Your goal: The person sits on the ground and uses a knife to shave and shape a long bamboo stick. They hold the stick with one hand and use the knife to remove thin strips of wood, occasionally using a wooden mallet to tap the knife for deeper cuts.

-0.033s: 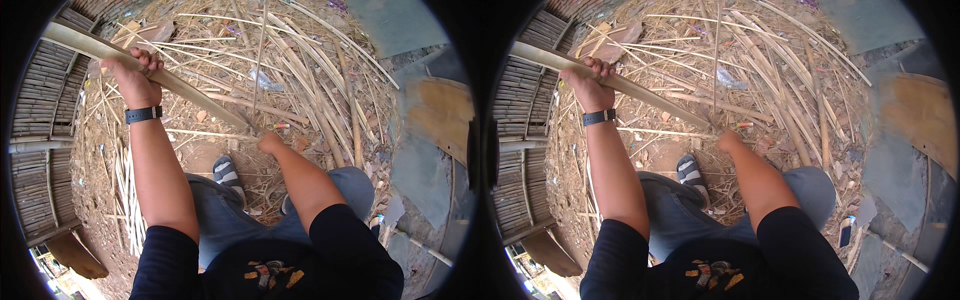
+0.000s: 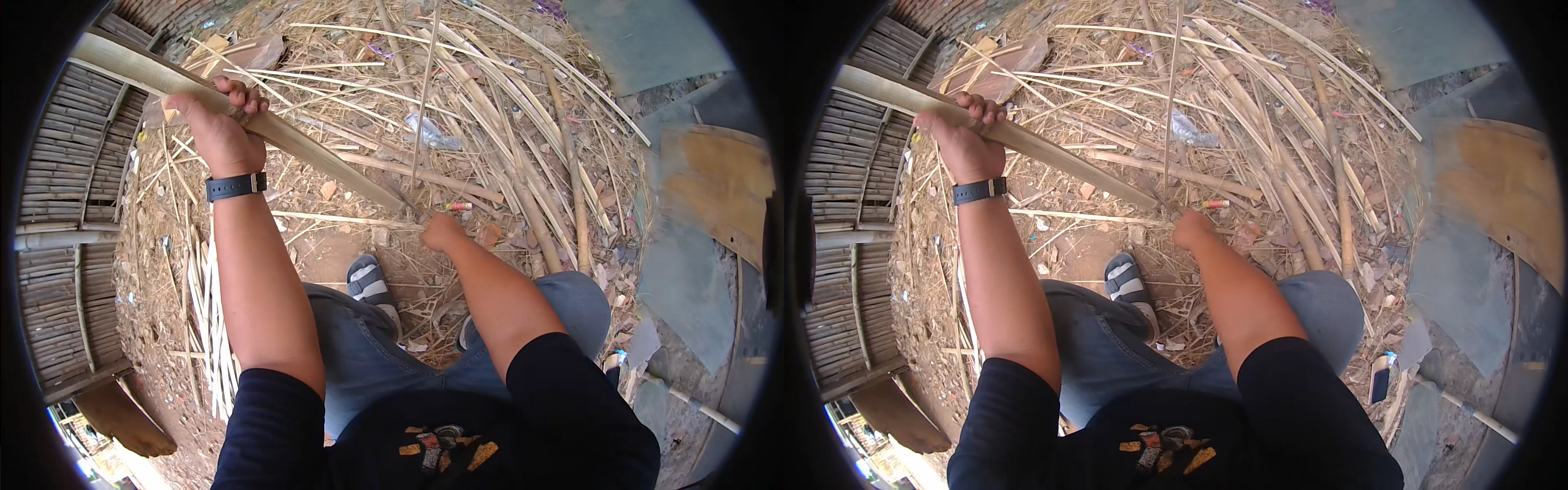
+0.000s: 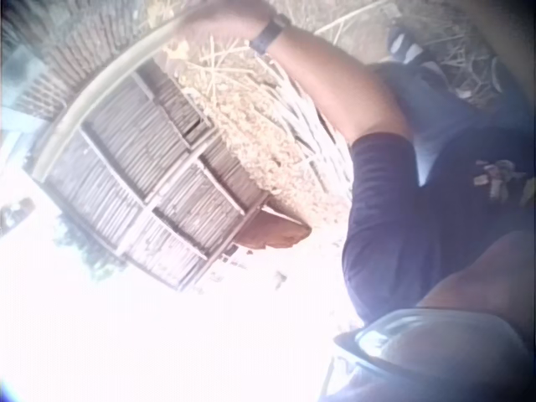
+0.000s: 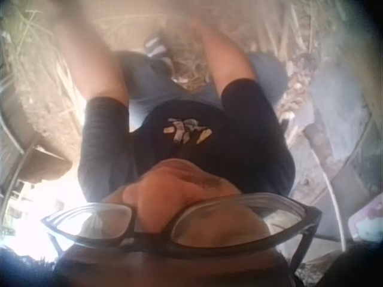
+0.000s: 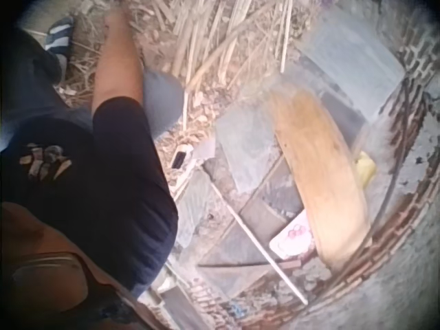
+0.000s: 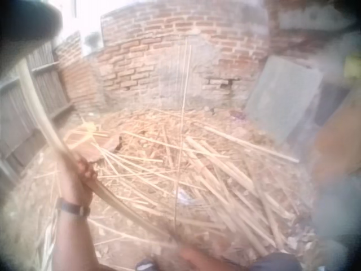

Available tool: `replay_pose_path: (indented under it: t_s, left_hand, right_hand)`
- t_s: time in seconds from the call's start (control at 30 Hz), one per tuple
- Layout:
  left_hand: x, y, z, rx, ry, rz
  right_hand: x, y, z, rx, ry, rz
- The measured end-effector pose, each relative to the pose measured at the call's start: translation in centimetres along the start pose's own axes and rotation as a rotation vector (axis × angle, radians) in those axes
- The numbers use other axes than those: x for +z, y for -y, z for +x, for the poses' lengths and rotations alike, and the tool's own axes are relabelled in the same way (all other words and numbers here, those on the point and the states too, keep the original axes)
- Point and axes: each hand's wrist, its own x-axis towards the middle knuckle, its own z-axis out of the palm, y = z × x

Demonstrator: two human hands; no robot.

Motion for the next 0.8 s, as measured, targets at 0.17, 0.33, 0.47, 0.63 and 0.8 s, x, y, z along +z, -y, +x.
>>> replay_pose_path:
  t_s: [0.17,0.33,0.47,0.63,0.8]
  left_hand:
    - [0.5,0.5,-0.3,0.054,-0.017,0.065]
    - [-0.6,0.5,0.2,0.081,-0.081,0.093]
    - [-0.6,-2.8,0.1,0.137,-0.092,0.126]
    - [-0.5,-8.6,-0.7,0.277,-0.168,0.179]
    - [-2.3,-7.7,0.6,0.308,-0.164,0.255]
  right_hand:
    - [-0.4,2.9,-1.4,-0.1,-0.2,-0.066]
    - [-0.9,6.4,-2.3,-0.238,-0.336,0.121]
    - [-0.7,7.4,-1.7,-0.269,-0.427,0.231]
    - [-1.2,8.7,-1.4,-0.255,-0.463,0.386]
    - [-1.0,8.2,-1.1,-0.263,-0.463,0.349]
